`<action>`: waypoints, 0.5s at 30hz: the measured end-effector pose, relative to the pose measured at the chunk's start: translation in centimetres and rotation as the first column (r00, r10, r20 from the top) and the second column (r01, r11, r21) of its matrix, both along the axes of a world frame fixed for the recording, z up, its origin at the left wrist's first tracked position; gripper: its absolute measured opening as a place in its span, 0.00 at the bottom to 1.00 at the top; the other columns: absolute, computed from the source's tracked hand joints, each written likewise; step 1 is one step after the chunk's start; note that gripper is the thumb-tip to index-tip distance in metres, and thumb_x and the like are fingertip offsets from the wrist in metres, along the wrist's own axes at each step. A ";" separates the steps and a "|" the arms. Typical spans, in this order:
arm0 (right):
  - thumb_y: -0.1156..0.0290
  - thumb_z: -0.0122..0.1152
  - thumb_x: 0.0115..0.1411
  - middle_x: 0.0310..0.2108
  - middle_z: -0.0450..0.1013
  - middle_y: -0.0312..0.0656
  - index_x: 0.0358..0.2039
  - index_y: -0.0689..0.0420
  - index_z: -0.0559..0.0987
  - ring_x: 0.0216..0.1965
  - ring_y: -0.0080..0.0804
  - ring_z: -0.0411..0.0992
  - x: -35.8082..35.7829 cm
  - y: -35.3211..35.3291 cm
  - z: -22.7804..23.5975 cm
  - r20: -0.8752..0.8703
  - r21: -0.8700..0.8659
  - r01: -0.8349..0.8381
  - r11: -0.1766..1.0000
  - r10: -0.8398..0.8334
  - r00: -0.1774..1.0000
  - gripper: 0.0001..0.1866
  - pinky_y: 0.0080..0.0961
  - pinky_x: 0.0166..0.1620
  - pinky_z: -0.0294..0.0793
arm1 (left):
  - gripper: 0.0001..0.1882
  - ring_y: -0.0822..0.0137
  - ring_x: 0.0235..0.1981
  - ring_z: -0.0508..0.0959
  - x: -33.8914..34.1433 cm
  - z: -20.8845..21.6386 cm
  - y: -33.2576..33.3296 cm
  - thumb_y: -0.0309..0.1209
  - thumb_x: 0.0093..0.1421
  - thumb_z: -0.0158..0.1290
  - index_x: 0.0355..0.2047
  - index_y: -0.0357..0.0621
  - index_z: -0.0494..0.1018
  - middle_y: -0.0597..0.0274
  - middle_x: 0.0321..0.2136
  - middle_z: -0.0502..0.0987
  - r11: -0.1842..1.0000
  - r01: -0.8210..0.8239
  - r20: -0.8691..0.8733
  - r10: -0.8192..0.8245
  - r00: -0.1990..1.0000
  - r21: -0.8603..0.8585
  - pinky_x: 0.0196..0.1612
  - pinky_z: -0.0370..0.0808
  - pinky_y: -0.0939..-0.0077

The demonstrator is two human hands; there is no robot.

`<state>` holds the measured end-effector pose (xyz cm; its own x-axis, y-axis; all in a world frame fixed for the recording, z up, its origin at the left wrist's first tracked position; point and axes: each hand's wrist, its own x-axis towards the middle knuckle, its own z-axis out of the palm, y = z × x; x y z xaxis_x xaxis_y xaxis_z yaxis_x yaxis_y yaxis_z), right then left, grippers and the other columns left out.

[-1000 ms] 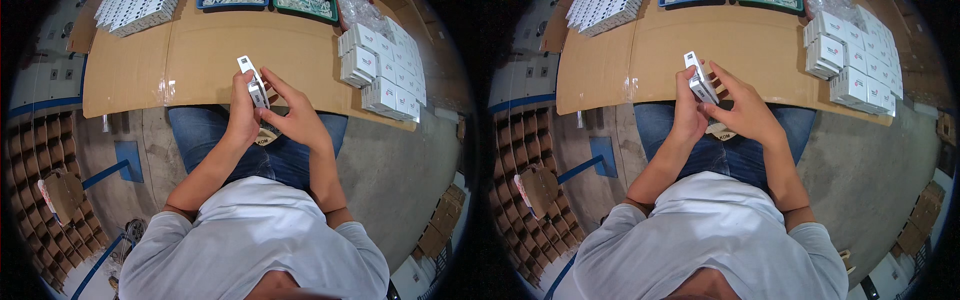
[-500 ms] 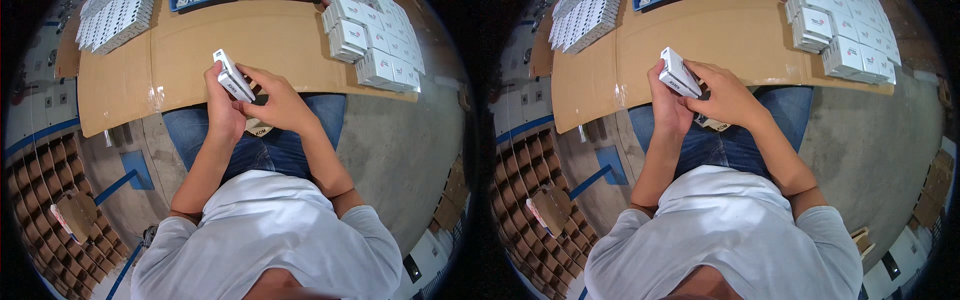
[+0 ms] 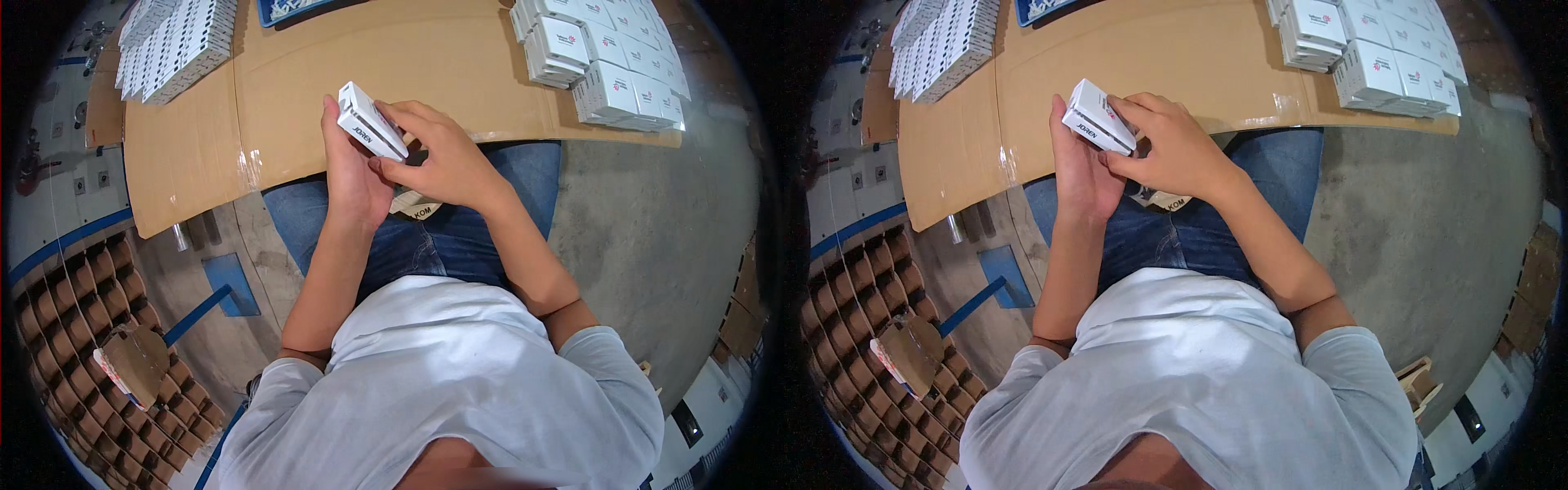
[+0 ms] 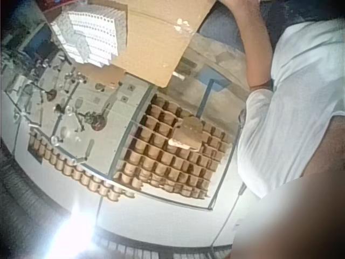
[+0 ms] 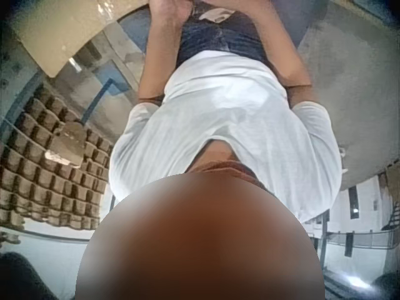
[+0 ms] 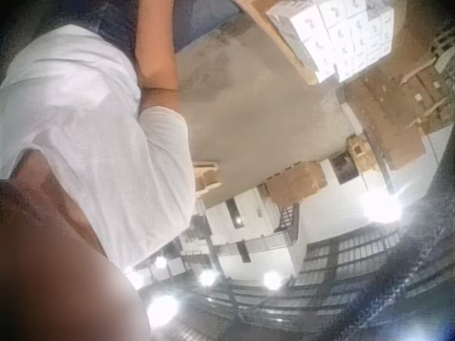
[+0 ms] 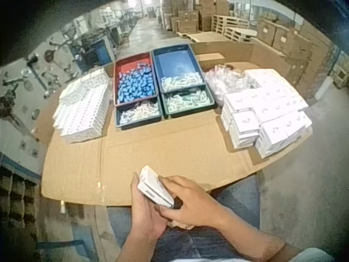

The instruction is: The recorder is assembling and packaging small electrical or industrial components into white boxes at a workstation.

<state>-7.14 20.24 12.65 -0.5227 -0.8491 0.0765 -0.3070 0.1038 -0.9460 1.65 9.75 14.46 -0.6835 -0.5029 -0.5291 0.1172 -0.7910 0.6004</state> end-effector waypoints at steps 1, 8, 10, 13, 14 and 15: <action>0.62 0.72 0.52 0.52 0.75 0.53 0.59 0.67 0.76 0.48 0.49 0.77 0.0 0.0 -0.1 -0.002 -0.002 0.000 1.000 0.000 1.000 0.36 0.37 0.53 0.76 | 0.32 0.66 0.44 0.77 0.1 -0.3 -0.2 0.63 0.70 0.40 0.50 0.46 0.71 0.62 0.41 0.76 1.000 0.000 -0.002 0.000 1.000 -0.002 0.51 0.76 0.63; 0.62 0.74 0.54 0.57 0.70 0.49 0.60 0.63 0.77 0.55 0.44 0.73 -0.5 -0.1 0.0 -0.145 -0.077 0.090 0.993 -0.100 0.984 0.35 0.35 0.57 0.74 | 0.32 0.64 0.52 0.78 1.1 -1.8 -0.3 0.56 0.74 0.39 0.60 0.40 0.67 0.56 0.51 0.77 0.972 0.081 -0.063 -0.097 0.993 -0.219 0.59 0.76 0.58; 0.64 0.74 0.54 0.57 0.70 0.49 0.61 0.62 0.76 0.59 0.44 0.72 -0.7 0.0 0.5 -0.147 -0.060 0.079 0.995 -0.087 0.985 0.35 0.35 0.61 0.72 | 0.31 0.60 0.56 0.78 0.8 -1.7 0.1 0.52 0.74 0.41 0.63 0.38 0.64 0.51 0.54 0.75 0.928 0.076 0.005 -0.080 0.997 -0.366 0.62 0.76 0.55; 0.63 0.76 0.53 0.59 0.70 0.47 0.61 0.60 0.77 0.59 0.43 0.71 -0.9 0.0 0.8 -0.247 -0.033 0.061 0.998 -0.067 0.967 0.35 0.35 0.60 0.72 | 0.30 0.66 0.46 0.81 0.4 -0.7 -0.1 0.55 0.74 0.42 0.59 0.40 0.67 0.55 0.46 0.78 0.961 0.003 -0.035 -0.013 0.999 -0.277 0.44 0.80 0.70; 0.64 0.76 0.52 0.60 0.70 0.46 0.61 0.58 0.78 0.59 0.43 0.71 -0.9 0.1 0.7 -0.238 -0.080 0.047 0.996 -0.065 0.969 0.35 0.35 0.60 0.71 | 0.30 0.66 0.46 0.81 0.5 -0.3 -0.3 0.55 0.74 0.42 0.59 0.40 0.67 0.55 0.46 0.78 0.961 -0.003 -0.035 -0.007 0.999 -0.278 0.44 0.80 0.70; 0.64 0.76 0.52 0.61 0.71 0.45 0.60 0.57 0.78 0.58 0.42 0.72 -0.9 0.1 0.7 -0.228 -0.127 0.032 0.991 -0.060 0.972 0.34 0.36 0.60 0.71 | 0.34 0.62 0.46 0.82 0.7 0.0 -0.6 0.60 0.73 0.38 0.60 0.41 0.67 0.53 0.46 0.78 0.968 0.049 -0.061 -0.066 0.996 -0.245 0.44 0.81 0.68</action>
